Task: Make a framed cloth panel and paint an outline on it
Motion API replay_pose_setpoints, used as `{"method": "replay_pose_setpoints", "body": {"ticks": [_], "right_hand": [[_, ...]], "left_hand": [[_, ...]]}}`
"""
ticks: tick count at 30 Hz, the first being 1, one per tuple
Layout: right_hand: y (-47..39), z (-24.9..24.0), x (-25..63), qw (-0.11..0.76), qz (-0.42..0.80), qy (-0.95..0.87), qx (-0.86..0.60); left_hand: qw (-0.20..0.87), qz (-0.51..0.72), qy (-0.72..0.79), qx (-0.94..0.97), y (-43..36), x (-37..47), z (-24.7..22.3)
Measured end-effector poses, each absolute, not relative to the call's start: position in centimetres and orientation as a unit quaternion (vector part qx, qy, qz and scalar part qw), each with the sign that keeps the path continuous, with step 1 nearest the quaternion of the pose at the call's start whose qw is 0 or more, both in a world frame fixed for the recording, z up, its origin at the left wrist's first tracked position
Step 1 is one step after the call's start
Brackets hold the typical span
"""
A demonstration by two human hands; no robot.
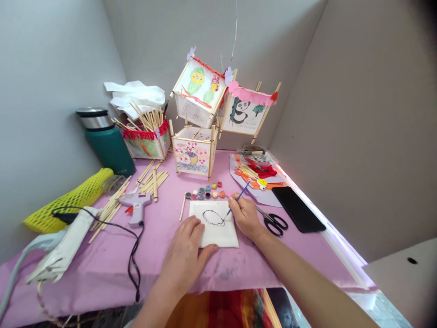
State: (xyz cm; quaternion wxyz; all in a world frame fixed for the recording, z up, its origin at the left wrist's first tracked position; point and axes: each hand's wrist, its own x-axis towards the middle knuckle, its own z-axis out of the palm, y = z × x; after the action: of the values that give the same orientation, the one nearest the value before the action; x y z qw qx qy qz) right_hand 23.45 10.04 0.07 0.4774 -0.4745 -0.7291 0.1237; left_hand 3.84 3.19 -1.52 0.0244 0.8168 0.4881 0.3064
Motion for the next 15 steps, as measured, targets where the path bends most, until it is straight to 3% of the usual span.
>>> {"method": "replay_pose_setpoints", "body": {"ticks": [15], "right_hand": [[10.17,-0.26,23.22,0.463,0.129,-0.744,-0.463]], "left_hand": [[0.023,0.306,0.49,0.816,3.08,3.87,-1.34]]}}
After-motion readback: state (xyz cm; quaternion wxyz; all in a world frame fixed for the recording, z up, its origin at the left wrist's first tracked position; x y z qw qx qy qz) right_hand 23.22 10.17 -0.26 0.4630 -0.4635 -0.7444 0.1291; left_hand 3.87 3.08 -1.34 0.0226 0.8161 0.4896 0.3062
